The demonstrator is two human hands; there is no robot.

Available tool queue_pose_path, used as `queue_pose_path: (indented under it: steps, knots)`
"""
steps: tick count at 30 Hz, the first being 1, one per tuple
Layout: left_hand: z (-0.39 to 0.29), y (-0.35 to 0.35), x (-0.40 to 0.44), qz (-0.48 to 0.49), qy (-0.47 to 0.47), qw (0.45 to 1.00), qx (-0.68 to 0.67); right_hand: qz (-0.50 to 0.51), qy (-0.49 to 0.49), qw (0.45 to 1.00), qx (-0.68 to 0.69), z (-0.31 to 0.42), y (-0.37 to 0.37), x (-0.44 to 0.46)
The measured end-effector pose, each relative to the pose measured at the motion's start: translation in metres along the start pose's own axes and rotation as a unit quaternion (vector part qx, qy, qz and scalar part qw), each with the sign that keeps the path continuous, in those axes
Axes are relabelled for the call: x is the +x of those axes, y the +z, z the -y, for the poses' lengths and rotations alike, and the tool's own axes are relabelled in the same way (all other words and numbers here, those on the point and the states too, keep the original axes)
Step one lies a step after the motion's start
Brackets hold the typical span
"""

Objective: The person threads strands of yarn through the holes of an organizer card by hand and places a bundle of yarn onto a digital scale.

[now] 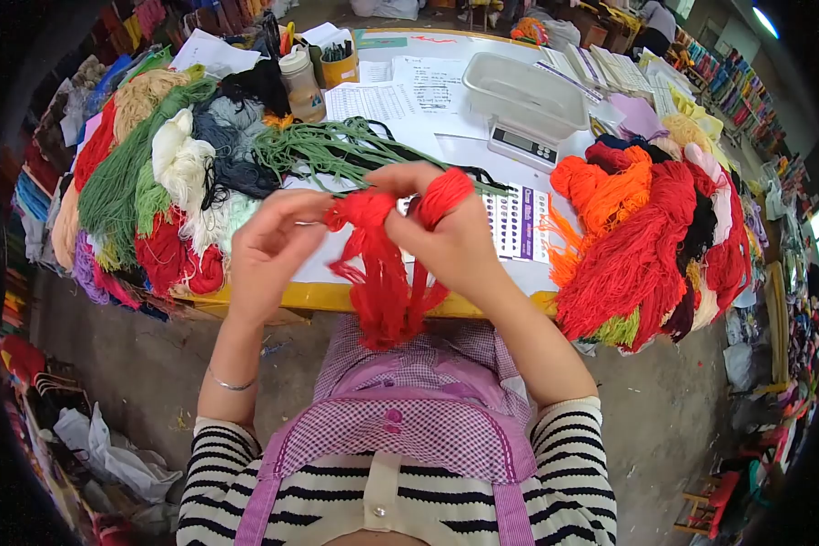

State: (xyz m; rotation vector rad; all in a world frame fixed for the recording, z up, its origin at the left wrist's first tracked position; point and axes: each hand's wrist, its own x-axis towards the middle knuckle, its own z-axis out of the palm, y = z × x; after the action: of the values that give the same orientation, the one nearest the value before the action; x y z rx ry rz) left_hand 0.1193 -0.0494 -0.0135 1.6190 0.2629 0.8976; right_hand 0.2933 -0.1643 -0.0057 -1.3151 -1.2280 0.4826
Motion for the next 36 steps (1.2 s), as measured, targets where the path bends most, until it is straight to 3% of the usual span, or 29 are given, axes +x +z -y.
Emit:
queue_pose_path:
  steps: [1,3,5,11,15,16,17,19,21,24,26,29,31,33,35,36]
  knots:
    - [-0.002,0.005,0.003,0.037,0.056,0.997,0.037,-0.002,-0.004,1.000,-0.003,0.000,0.002,0.001]
    - [0.002,0.011,0.006,0.028,0.056,0.993,0.103,-0.003,-0.248,0.953,-0.175,-0.001,0.004,0.003]
    - [0.003,0.011,0.009,0.051,0.007,0.998,0.037,-0.008,-0.252,0.942,-0.221,-0.002,0.001,-0.001]
    - [0.005,0.018,0.010,0.050,-0.041,0.995,0.081,-0.004,-0.284,0.919,-0.272,0.000,-0.001,-0.006]
    - [0.024,0.012,0.019,0.050,-0.087,0.992,-0.081,0.017,-0.224,0.964,-0.142,-0.003,0.004,-0.010]
    - [0.026,0.012,0.019,0.041,-0.083,0.993,-0.073,0.019,-0.093,0.995,0.042,-0.004,0.007,-0.011]
    - [0.024,0.013,0.017,0.041,-0.081,0.993,-0.073,0.021,0.043,0.973,0.224,-0.006,0.009,-0.012]
    - [0.017,0.016,0.013,0.021,-0.041,0.999,-0.006,0.010,0.024,0.982,0.189,-0.018,0.008,-0.009]
    - [0.000,0.023,0.009,0.028,-0.030,0.998,0.040,0.007,-0.150,0.983,-0.106,-0.019,0.001,-0.005]
    - [0.000,0.019,0.006,0.060,-0.014,0.987,0.147,0.035,-0.212,0.962,-0.169,-0.021,-0.002,-0.002]
    - [0.007,0.013,0.007,0.082,-0.005,0.975,0.206,0.042,-0.201,0.963,-0.172,-0.018,-0.001,-0.005]
    - [0.025,0.008,0.015,0.036,-0.019,0.990,0.135,0.031,-0.200,0.969,-0.145,-0.010,0.002,-0.005]
    - [0.039,0.006,0.020,0.009,-0.098,0.989,-0.113,0.012,-0.209,0.972,-0.111,-0.011,0.005,-0.005]
    - [0.040,0.015,0.014,0.032,-0.172,0.967,-0.184,0.020,-0.067,0.995,0.072,-0.019,0.005,0.001]
    - [0.017,0.034,0.002,0.069,-0.329,0.893,-0.299,0.038,0.032,0.988,0.146,-0.005,-0.002,0.006]
    - [0.022,0.027,-0.002,0.068,-0.335,0.891,-0.300,0.020,0.083,0.980,0.182,-0.006,-0.007,0.008]
